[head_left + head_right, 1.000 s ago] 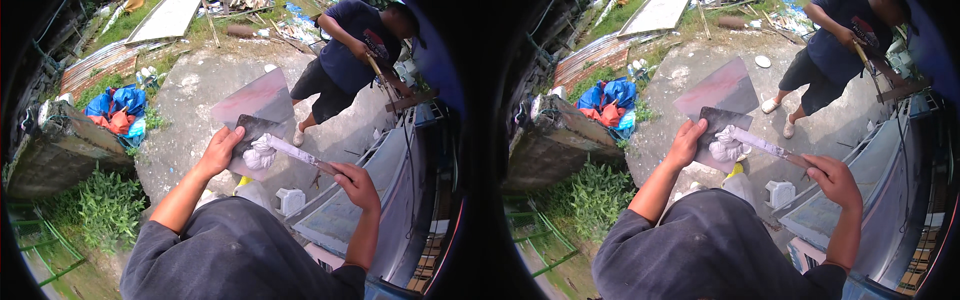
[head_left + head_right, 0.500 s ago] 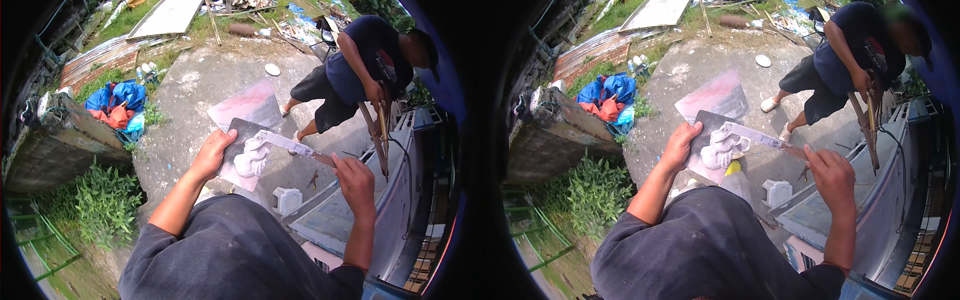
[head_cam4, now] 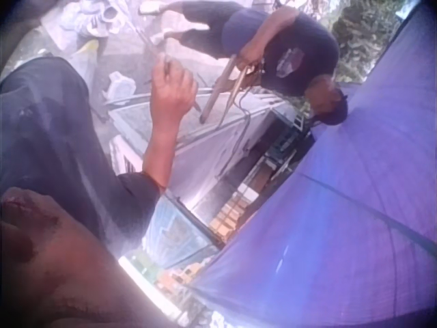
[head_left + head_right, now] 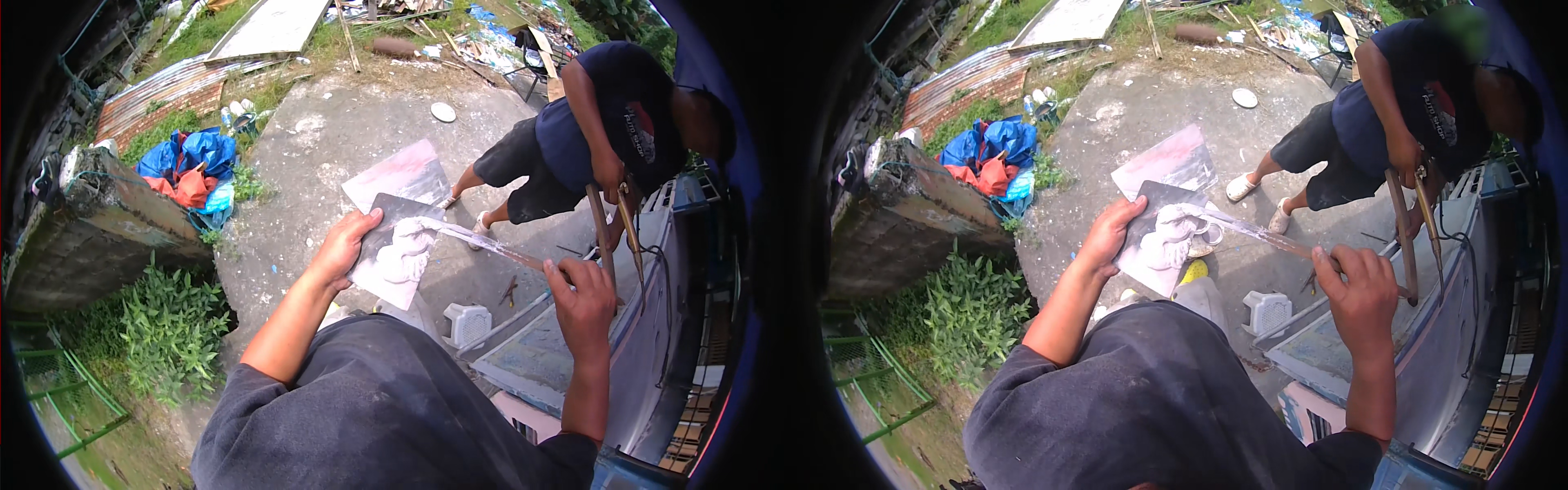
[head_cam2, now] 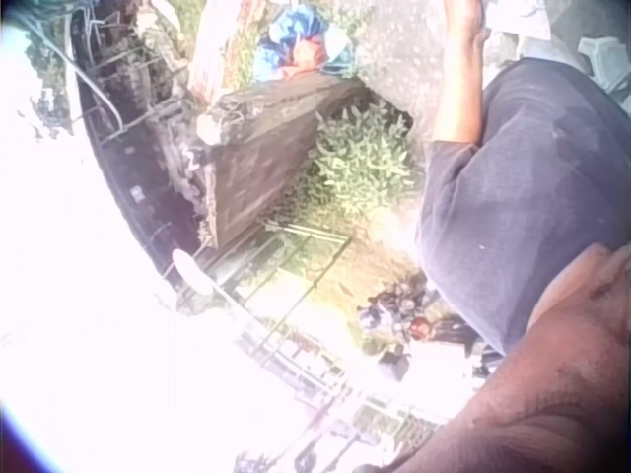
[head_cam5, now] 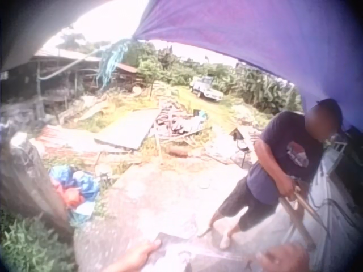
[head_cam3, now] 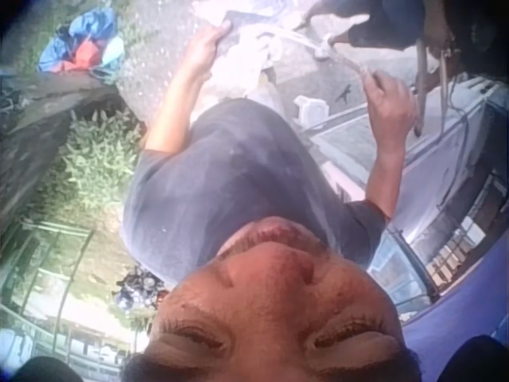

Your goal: The person prepares a body filler mixture on a sandpaper sheet using a wooden stick and a putty knife, then applies the filler to a damaged area on a blue truck body.

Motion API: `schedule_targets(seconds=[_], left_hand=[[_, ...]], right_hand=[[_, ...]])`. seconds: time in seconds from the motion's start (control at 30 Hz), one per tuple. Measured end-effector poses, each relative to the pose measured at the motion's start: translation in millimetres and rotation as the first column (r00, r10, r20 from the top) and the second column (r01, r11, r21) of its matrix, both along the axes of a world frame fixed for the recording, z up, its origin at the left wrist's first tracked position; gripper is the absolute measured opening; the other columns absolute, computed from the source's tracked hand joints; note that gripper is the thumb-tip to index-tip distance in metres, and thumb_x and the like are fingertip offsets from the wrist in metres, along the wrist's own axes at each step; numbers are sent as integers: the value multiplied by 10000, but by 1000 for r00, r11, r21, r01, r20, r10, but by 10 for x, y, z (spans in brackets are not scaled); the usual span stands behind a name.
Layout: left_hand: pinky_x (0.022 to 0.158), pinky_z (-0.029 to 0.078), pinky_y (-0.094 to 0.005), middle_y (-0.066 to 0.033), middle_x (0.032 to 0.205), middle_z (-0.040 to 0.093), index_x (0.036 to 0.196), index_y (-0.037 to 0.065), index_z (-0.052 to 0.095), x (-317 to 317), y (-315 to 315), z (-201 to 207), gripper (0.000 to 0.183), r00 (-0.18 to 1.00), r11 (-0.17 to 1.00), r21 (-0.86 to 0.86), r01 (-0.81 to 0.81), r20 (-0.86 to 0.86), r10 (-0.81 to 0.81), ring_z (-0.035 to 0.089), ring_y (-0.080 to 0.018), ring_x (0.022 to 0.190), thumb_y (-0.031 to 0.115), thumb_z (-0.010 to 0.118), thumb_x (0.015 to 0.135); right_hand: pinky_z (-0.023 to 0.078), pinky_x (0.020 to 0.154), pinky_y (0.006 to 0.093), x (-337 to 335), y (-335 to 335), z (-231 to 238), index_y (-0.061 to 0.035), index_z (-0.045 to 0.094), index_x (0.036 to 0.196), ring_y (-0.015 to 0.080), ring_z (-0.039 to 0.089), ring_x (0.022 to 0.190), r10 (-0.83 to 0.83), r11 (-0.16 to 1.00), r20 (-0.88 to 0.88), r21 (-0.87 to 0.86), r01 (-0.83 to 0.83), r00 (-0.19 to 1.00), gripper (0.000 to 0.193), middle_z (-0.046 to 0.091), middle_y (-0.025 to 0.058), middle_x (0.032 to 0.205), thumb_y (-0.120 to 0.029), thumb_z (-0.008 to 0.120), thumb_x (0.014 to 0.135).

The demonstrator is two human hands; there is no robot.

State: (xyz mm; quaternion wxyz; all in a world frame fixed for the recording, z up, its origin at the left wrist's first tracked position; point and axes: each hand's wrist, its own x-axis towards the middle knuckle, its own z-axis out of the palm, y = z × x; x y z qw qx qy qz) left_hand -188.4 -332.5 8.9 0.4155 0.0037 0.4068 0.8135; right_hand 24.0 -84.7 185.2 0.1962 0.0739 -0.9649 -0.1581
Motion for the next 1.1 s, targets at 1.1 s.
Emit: schedule_targets(seconds=[1.1], left_hand=[[846, 437, -279, -27, 997, 634, 1033, 33, 618, -602, -263, -2397, 416, 868, 649, -638, 413, 61, -493, 542, -110, 916, 445, 591, 982]], right_hand=[[509, 584, 307, -78, 312, -3484, 19, 575, 1178, 138, 628, 639, 82, -662, 822, -378, 647, 564, 335, 627, 98, 892, -246, 456, 1011]])
